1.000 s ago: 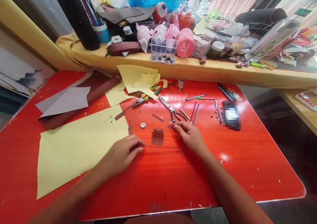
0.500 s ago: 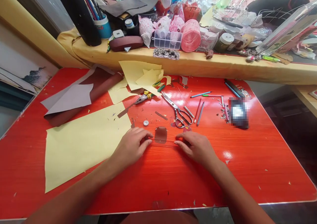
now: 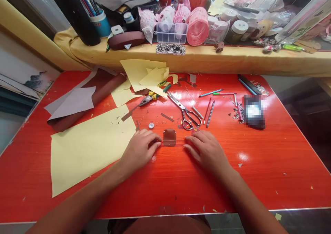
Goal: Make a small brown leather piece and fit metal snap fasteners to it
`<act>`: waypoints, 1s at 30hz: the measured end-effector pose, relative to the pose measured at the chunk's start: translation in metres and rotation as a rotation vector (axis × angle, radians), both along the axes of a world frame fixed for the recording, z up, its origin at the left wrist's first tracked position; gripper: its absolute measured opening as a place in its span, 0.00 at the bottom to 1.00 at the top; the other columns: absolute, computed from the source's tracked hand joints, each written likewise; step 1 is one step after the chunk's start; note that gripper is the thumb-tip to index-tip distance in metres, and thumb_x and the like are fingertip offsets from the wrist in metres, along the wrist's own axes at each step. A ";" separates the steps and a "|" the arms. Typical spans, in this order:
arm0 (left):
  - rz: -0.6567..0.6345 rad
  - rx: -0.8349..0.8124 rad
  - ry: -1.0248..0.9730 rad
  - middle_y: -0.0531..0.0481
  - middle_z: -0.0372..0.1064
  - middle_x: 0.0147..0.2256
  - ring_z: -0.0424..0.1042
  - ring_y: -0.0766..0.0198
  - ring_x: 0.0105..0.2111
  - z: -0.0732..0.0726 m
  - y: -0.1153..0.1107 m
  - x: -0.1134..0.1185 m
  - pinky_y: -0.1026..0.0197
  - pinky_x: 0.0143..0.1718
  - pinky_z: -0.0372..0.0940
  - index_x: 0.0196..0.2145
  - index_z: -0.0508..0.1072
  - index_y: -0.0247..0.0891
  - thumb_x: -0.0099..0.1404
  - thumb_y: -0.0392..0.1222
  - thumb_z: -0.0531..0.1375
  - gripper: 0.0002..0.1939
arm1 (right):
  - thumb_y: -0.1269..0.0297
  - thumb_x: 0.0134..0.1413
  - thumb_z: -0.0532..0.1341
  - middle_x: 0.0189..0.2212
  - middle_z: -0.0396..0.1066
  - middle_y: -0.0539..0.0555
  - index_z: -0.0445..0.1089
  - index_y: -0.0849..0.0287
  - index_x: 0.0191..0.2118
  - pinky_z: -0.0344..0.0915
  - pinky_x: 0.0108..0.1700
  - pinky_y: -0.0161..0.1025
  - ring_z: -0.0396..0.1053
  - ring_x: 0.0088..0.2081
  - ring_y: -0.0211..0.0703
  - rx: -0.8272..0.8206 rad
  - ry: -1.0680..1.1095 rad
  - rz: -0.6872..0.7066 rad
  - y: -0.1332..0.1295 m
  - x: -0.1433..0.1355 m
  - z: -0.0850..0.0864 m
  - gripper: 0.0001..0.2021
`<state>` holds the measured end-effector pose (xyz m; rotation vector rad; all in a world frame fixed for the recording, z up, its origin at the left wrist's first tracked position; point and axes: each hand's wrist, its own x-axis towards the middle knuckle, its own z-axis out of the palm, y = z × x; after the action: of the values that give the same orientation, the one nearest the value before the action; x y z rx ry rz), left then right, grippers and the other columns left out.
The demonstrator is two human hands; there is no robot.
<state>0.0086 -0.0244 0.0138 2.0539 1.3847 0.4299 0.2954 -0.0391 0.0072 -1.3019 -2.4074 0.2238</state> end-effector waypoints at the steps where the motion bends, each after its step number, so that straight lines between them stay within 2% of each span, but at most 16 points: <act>1: 0.000 0.005 0.004 0.51 0.78 0.38 0.71 0.56 0.40 0.000 0.000 0.001 0.50 0.47 0.62 0.39 0.77 0.43 0.74 0.41 0.60 0.06 | 0.59 0.74 0.59 0.41 0.77 0.59 0.75 0.59 0.47 0.64 0.47 0.48 0.71 0.42 0.52 -0.008 0.009 0.003 -0.001 -0.001 0.000 0.11; 9: -0.032 0.114 0.051 0.50 0.75 0.38 0.70 0.56 0.40 -0.005 0.001 0.005 0.51 0.44 0.62 0.40 0.77 0.42 0.75 0.41 0.59 0.07 | 0.60 0.72 0.60 0.41 0.75 0.60 0.76 0.57 0.50 0.66 0.48 0.50 0.69 0.43 0.54 -0.080 0.035 0.013 -0.002 -0.008 -0.003 0.10; 14: -0.030 0.308 0.076 0.44 0.74 0.44 0.71 0.54 0.44 -0.006 -0.003 0.005 0.50 0.45 0.65 0.48 0.76 0.40 0.76 0.38 0.57 0.08 | 0.60 0.71 0.61 0.41 0.73 0.60 0.76 0.56 0.50 0.66 0.49 0.50 0.68 0.44 0.53 -0.090 0.088 -0.001 -0.001 -0.008 -0.007 0.10; 18: -0.142 0.450 0.107 0.43 0.76 0.47 0.72 0.52 0.45 -0.007 -0.009 0.011 0.50 0.45 0.64 0.47 0.76 0.40 0.76 0.36 0.55 0.09 | 0.60 0.71 0.61 0.43 0.73 0.60 0.76 0.56 0.52 0.65 0.49 0.50 0.68 0.45 0.53 -0.092 0.107 -0.004 -0.002 -0.007 -0.011 0.11; 21: -0.174 0.460 0.166 0.41 0.76 0.51 0.72 0.50 0.47 -0.011 -0.014 0.015 0.48 0.46 0.64 0.49 0.75 0.39 0.76 0.38 0.57 0.08 | 0.60 0.71 0.61 0.42 0.73 0.60 0.77 0.58 0.52 0.65 0.49 0.50 0.67 0.45 0.53 -0.086 0.118 -0.008 -0.003 -0.007 -0.012 0.12; 30: -0.187 0.444 0.168 0.41 0.76 0.51 0.71 0.50 0.47 -0.017 -0.016 0.016 0.49 0.46 0.65 0.48 0.76 0.40 0.76 0.36 0.56 0.09 | 0.61 0.72 0.61 0.42 0.75 0.60 0.77 0.58 0.49 0.66 0.49 0.50 0.70 0.45 0.53 -0.103 0.119 0.012 0.000 -0.010 -0.006 0.10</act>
<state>0.0244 -0.0400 -0.0028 2.6070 1.2562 0.5303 0.2859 -0.0395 0.0009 -1.2807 -2.3312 0.4222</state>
